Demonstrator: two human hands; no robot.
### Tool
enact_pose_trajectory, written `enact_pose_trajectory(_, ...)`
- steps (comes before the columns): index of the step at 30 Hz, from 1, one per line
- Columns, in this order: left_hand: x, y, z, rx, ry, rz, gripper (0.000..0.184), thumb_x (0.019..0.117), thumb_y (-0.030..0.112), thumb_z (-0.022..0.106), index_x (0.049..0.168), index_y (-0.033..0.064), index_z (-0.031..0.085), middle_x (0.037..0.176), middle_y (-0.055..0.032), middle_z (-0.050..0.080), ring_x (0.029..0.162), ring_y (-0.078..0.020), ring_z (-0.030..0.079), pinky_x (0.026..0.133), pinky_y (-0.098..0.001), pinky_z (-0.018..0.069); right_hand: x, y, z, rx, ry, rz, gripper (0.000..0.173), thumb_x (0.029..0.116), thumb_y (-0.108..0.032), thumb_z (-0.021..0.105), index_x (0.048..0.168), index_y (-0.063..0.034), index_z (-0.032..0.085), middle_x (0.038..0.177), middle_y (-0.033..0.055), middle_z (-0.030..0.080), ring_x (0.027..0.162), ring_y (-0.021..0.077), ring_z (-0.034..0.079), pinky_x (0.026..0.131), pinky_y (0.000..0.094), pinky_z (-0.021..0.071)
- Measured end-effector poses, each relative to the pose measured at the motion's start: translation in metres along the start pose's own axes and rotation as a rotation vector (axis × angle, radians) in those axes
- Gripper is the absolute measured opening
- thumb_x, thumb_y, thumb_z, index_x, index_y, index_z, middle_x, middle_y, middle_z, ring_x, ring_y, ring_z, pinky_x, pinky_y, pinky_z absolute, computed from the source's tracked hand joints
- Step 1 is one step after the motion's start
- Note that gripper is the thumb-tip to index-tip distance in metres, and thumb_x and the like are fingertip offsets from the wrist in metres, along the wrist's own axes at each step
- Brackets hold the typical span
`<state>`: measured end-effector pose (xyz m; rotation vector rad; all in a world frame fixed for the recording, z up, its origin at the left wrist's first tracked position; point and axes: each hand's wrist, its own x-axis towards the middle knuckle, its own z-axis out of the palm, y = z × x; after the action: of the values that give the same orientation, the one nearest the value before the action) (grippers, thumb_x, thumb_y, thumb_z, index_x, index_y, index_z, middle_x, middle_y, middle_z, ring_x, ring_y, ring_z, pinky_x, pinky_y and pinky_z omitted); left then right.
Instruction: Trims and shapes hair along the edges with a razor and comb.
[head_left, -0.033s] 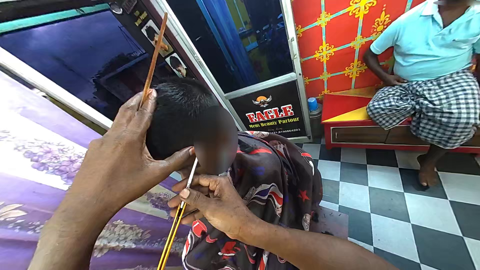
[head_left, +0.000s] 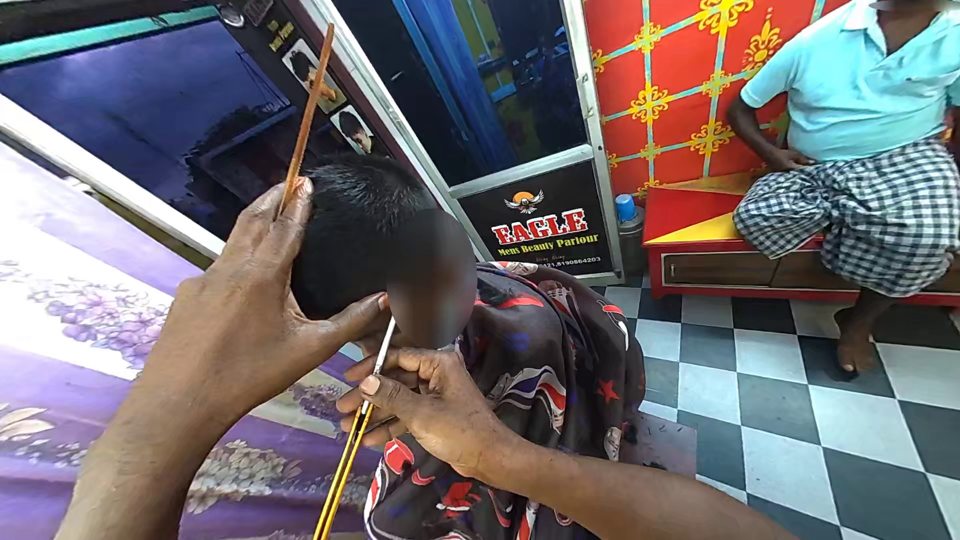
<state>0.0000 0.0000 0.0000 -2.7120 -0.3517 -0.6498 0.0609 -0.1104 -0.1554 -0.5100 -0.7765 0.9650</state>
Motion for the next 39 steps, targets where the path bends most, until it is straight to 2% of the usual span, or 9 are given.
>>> enact_pose_trajectory(11, 0.000, -0.002, 0.000, 0.003, 0.005, 0.015, 0.114, 0.0756, 0.075, 0.061, 0.162, 0.0068, 0.031, 0.163, -0.0204, 0.033, 0.131, -0.0474, 0.054, 0.085, -0.0714, 0.0494, -0.003, -0.004, 0.003, 0.113, 0.021, 0.040, 0.021, 0.1074, -0.008, 0.051, 0.120, 0.0046, 0.062, 0.100, 0.0139, 0.073, 0.087, 0.0189, 0.074, 0.078, 0.0327, 0.0628)
enact_pose_trajectory(16, 0.000, -0.004, 0.001, 0.004, 0.016, 0.030, 0.113, 0.0761, 0.073, 0.062, 0.161, 0.0046, 0.032, 0.162, -0.0218, 0.035, 0.126, -0.0484, 0.057, 0.082, -0.0716, 0.0498, -0.004, -0.004, 0.000, 0.144, 0.016, 0.065, 0.021, 0.1075, -0.007, 0.050, 0.121, 0.0047, 0.061, 0.102, 0.0149, 0.073, 0.087, 0.0195, 0.074, 0.078, 0.0326, 0.0627)
enact_pose_trajectory(26, -0.001, -0.005, 0.001, 0.002, 0.013, 0.022, 0.113, 0.0759, 0.073, 0.061, 0.161, 0.0047, 0.031, 0.162, -0.0219, 0.035, 0.132, -0.0477, 0.053, 0.087, -0.0719, 0.0478, -0.007, 0.002, -0.009, 0.226, 0.045, 0.140, 0.020, 0.1073, -0.005, 0.049, 0.121, 0.0033, 0.062, 0.102, 0.0143, 0.074, 0.086, 0.0210, 0.075, 0.077, 0.0333, 0.0632)
enact_pose_trajectory(34, -0.003, -0.008, 0.002, -0.003, 0.012, 0.017, 0.114, 0.0762, 0.075, 0.060, 0.162, 0.0057, 0.030, 0.162, -0.0220, 0.034, 0.135, -0.0472, 0.050, 0.091, -0.0722, 0.0466, -0.010, 0.008, -0.016, 0.259, 0.039, 0.173, 0.021, 0.1079, -0.006, 0.048, 0.120, 0.0035, 0.062, 0.103, 0.0148, 0.073, 0.089, 0.0229, 0.075, 0.080, 0.0358, 0.0634)
enact_pose_trajectory(39, -0.004, -0.009, 0.002, -0.001, 0.013, 0.013, 0.113, 0.0762, 0.073, 0.061, 0.162, 0.0056, 0.031, 0.163, -0.0217, 0.034, 0.133, -0.0479, 0.052, 0.089, -0.0731, 0.0469, -0.012, 0.009, -0.015, 0.243, 0.056, 0.193, 0.019, 0.1071, -0.006, 0.051, 0.119, 0.0036, 0.062, 0.100, 0.0141, 0.073, 0.085, 0.0208, 0.075, 0.077, 0.0330, 0.0634)
